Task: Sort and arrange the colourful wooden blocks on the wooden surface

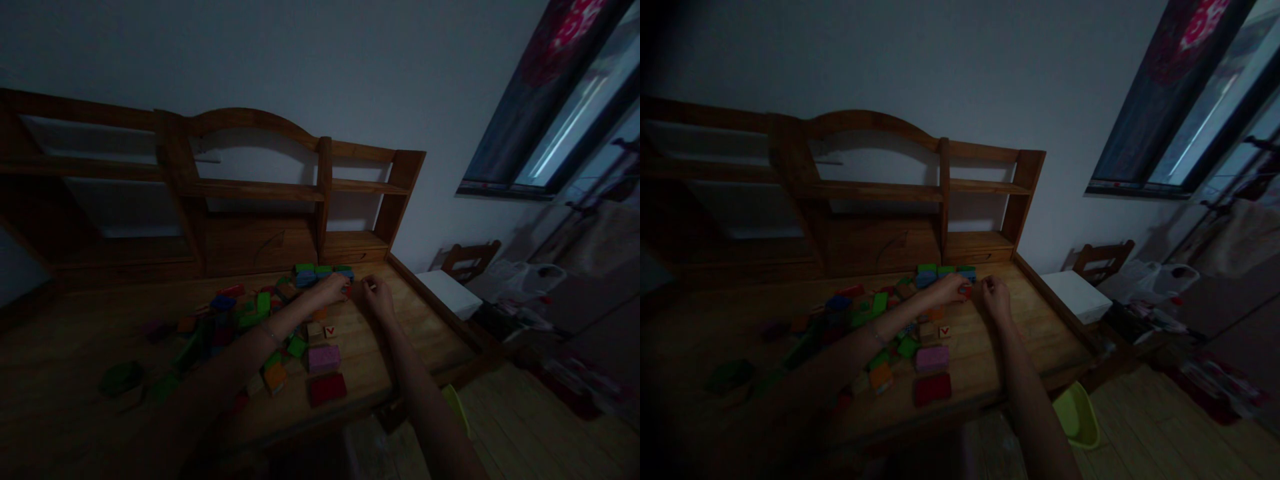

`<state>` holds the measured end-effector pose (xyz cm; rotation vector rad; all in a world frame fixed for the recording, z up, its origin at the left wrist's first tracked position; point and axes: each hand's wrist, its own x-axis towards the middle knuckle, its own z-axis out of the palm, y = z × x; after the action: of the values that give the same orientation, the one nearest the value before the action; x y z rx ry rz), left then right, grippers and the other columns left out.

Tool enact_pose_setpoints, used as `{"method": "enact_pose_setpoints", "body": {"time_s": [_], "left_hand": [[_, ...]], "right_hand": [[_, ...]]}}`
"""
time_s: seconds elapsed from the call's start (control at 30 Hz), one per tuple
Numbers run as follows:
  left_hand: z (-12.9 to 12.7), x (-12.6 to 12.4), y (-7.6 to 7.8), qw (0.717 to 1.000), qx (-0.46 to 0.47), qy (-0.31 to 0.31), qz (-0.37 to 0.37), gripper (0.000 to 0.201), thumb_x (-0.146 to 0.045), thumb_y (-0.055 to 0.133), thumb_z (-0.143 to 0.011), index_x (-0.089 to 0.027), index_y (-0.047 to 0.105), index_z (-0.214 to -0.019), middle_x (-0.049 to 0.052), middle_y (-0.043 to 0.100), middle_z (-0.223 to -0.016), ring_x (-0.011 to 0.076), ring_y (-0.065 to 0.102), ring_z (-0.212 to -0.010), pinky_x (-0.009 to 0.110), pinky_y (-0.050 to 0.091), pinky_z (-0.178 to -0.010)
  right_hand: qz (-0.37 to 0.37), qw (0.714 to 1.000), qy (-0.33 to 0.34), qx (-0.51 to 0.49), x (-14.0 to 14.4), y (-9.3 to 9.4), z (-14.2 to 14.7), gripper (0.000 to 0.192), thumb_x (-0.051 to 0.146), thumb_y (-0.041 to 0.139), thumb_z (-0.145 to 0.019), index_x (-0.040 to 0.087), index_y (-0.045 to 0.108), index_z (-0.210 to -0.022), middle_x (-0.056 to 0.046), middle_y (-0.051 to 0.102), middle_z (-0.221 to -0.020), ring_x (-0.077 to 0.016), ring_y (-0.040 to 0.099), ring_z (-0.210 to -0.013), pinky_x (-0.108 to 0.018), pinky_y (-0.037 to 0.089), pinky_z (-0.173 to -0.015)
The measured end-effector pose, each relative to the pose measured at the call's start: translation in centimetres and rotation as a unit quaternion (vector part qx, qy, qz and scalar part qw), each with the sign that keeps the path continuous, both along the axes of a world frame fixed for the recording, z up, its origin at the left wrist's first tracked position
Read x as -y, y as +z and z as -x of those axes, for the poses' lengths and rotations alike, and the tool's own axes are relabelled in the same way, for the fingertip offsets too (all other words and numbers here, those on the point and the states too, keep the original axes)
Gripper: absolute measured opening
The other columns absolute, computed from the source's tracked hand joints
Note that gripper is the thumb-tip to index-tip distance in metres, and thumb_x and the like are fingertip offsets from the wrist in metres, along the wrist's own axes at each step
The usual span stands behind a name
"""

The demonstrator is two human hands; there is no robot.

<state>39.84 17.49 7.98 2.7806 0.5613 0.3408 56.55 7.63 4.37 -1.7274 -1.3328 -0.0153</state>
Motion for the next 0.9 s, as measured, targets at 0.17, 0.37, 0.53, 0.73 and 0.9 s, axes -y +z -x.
{"method": "enact_pose_setpoints", "body": {"time_s": [0.17,0.37,0.53,0.73,0.9], "left_hand": [[0.0,0.0,0.1,1.0,-0.009,0.001,0.005,0.022,-0.028,0.071,-0.089,-0.012,0.067,-0.103,0.007,0.067,-0.102,0.0207,0.064,-0.096,0.041,0.054,-0.089],[-0.1,0.3,0.3,1.0,-0.009,0.0,0.005,0.018,-0.027,0.07,-0.089,-0.012,0.067,-0.099,0.006,0.067,-0.097,0.0194,0.065,-0.092,0.039,0.054,-0.087],[0.1,0.2,0.2,1.0,-0.001,-0.009,0.003,0.018,-0.026,0.07,-0.089,-0.012,0.067,-0.1,0.006,0.067,-0.098,0.0198,0.064,-0.094,0.039,0.053,-0.088],[-0.1,0.1,0.0,1.0,0.002,-0.019,-0.013,0.017,-0.023,0.071,-0.086,-0.011,0.068,-0.099,0.006,0.067,-0.095,0.0184,0.064,-0.088,0.036,0.053,-0.083],[1.1,1.2,2.8,0.999,0.019,-0.013,-0.046,0.016,-0.019,0.071,-0.085,-0.011,0.068,-0.099,0.008,0.066,-0.1,0.0207,0.063,-0.094,0.036,0.052,-0.087]], "right_hand": [[0.003,1.0,-0.001,-0.002,0.0,-0.1,-0.1,0.021,0.029,0.05,-0.087,0.02,0.069,-0.087,-0.007,0.074,-0.086,-0.022,0.067,-0.078,-0.03,0.048,-0.07],[0.001,1.0,-0.003,0.001,-0.1,-0.2,-0.1,0.022,0.029,0.05,-0.087,0.02,0.069,-0.087,-0.008,0.074,-0.087,-0.0221,0.067,-0.08,-0.03,0.049,-0.073],[0.002,1.0,0.0,0.002,-0.1,-0.3,-0.1,0.023,0.029,0.048,-0.088,0.02,0.069,-0.087,-0.007,0.074,-0.085,-0.021,0.067,-0.076,-0.029,0.049,-0.07],[-0.003,1.0,0.002,0.011,-0.2,-0.4,-0.3,0.022,0.03,0.05,-0.087,0.019,0.07,-0.089,-0.008,0.074,-0.088,-0.0218,0.067,-0.08,-0.03,0.05,-0.073],[-0.003,1.0,0.002,0.011,-0.2,-0.6,-0.5,0.024,0.033,0.049,-0.089,0.019,0.069,-0.086,-0.008,0.074,-0.086,-0.0223,0.067,-0.078,-0.031,0.05,-0.072]]}}
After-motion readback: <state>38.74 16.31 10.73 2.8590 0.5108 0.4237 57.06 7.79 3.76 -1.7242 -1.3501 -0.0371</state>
